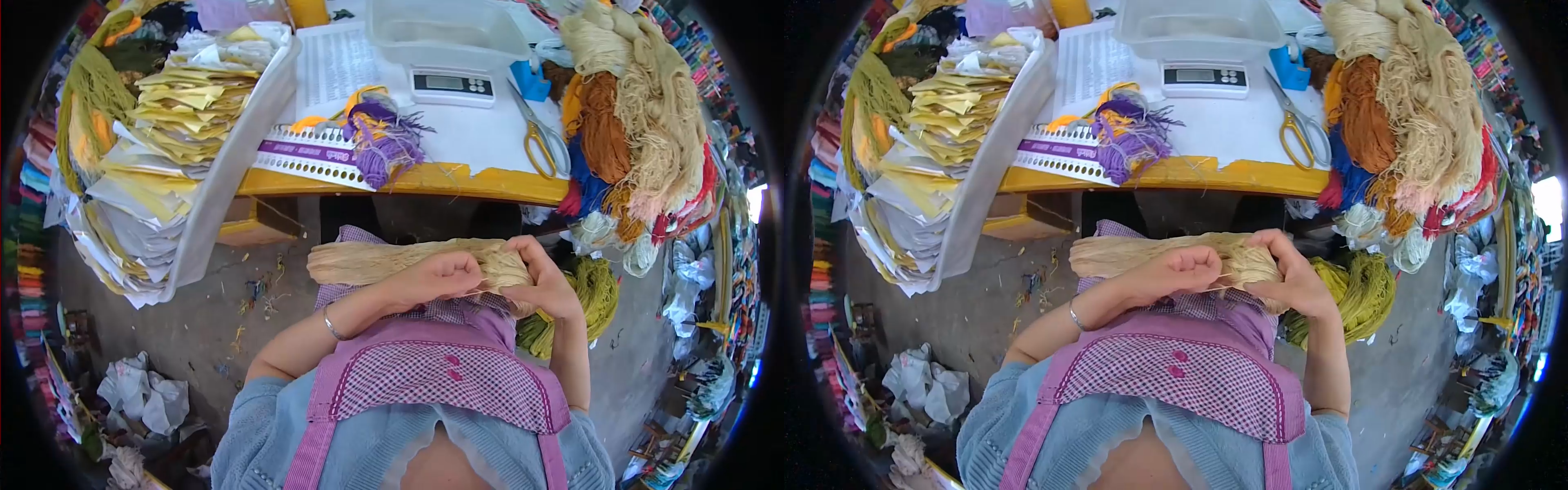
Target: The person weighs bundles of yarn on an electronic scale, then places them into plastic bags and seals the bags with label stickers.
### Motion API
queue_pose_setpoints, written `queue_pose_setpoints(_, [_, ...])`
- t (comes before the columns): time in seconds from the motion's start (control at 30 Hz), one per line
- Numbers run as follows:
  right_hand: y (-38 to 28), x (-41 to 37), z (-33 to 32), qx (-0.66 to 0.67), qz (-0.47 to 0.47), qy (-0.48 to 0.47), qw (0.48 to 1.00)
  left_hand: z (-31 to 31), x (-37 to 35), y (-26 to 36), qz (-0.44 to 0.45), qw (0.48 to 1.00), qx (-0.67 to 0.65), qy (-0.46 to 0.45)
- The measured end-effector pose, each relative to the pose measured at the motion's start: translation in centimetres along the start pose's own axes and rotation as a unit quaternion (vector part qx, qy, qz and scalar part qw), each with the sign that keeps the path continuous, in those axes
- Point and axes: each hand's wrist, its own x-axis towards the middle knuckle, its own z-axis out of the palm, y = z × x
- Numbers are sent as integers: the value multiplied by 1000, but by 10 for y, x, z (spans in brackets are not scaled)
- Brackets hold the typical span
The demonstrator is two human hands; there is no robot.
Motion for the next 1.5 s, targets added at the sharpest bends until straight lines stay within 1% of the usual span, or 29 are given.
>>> queue_pose_setpoints(0.07, [-2, 2, -3, -45, 50, -2, 998, -2, -23, 9, -2, 987, 109, 118])
queue_pose_setpoints(0.1, [10, 2, -13, -150, 2, 30, 988, -13, -34, 4, 53, 975, 131, 169])
queue_pose_setpoints(0.13, [22, 2, -28, -252, -51, 60, 965, -23, -55, 12, 47, 964, 152, 215])
queue_pose_setpoints(0.23, [59, -12, -69, -330, -21, 91, 940, -82, -140, 2, 24, 907, 252, 335])
queue_pose_setpoints(0.27, [71, -15, -74, -328, -19, 75, 941, -83, -167, 0, -75, 748, 511, 416])
queue_pose_setpoints(0.3, [75, -16, -68, -349, -24, 82, 933, -81, -186, -3, -171, 508, 715, 449])
queue_pose_setpoints(0.33, [79, -15, -60, -369, -28, 89, 925, -79, -196, -3, -175, 507, 713, 451])
queue_pose_setpoints(0.37, [86, -10, -51, -467, -90, 136, 869, -76, -203, -4, -135, 525, 702, 462])
queue_pose_setpoints(0.4, [99, 1, -44, -419, -96, 145, 891, -74, -206, -6, -95, 544, 689, 469])
queue_pose_setpoints(0.43, [106, 10, -37, -371, -96, 157, 910, -73, -200, -7, -99, 552, 687, 462])
queue_pose_setpoints(0.5, [89, 31, -2, -383, -150, 110, 905, -74, -169, -12, -34, 751, 479, 452])
queue_pose_setpoints(0.53, [96, 41, 5, -411, -194, 92, 886, -72, -152, -17, 30, 713, 557, 426])
queue_pose_setpoints(0.57, [100, 46, 13, -415, -181, 76, 889, -71, -134, -20, 101, 663, 627, 396])
queue_pose_setpoints(0.6, [103, 51, 20, -413, -185, 70, 889, -72, -119, -23, 128, 658, 647, 364])
queue_pose_setpoints(0.63, [106, 55, 22, -412, -197, 62, 887, -72, -114, -30, 130, 666, 642, 357])
queue_pose_setpoints(0.7, [115, 60, 22, -419, -172, 53, 890, -76, -108, -41, 89, 605, 705, 359])
queue_pose_setpoints(0.83, [118, 66, 24, -409, -156, 62, 897, -81, -115, -46, 80, 605, 709, 353])
queue_pose_setpoints(0.9, [110, 66, 22, -403, -154, 61, 900, -83, -116, -48, 82, 624, 683, 370])
queue_pose_setpoints(0.97, [101, 66, 22, -327, -68, 69, 940, -85, -116, -47, 89, 632, 672, 377])
queue_pose_setpoints(1.13, [82, 67, 13, -361, -99, 66, 925, -75, -102, -33, 128, 647, 636, 401])
queue_pose_setpoints(1.2, [70, 66, 13, -356, -108, 62, 926, -61, -91, -21, 122, 701, 557, 428])
queue_pose_setpoints(1.23, [61, 65, 17, -193, -62, 13, 979, -55, -84, -15, 98, 798, 449, 390])
queue_pose_setpoints(1.27, [48, 69, 25, -25, -18, -48, 998, -43, -76, -6, 89, 860, 381, 328])
queue_pose_setpoints(1.3, [11, 64, 40, 9, 50, -125, 991, -27, -67, 8, 80, 909, 311, 265])
queue_pose_setpoints(1.33, [-13, 63, 55, -20, 27, -166, 985, -12, -58, 18, 91, 964, 181, 174])
queue_pose_setpoints(1.37, [-26, 65, 66, -113, -81, -193, 971, -10, -50, 14, 67, 983, 141, 98])
queue_pose_setpoints(1.43, [-76, 62, 79, -229, -153, -203, 940, 3, -45, 31, 23, 995, 100, -12])
queue_pose_setpoints(1.47, [-90, 63, 74, -292, -209, -209, 910, 0, -54, 33, 20, 996, 85, 17])
queue_pose_setpoints(1.5, [-106, 63, 68, -358, -210, -165, 895, -10, -62, 34, 83, 974, 180, 110])
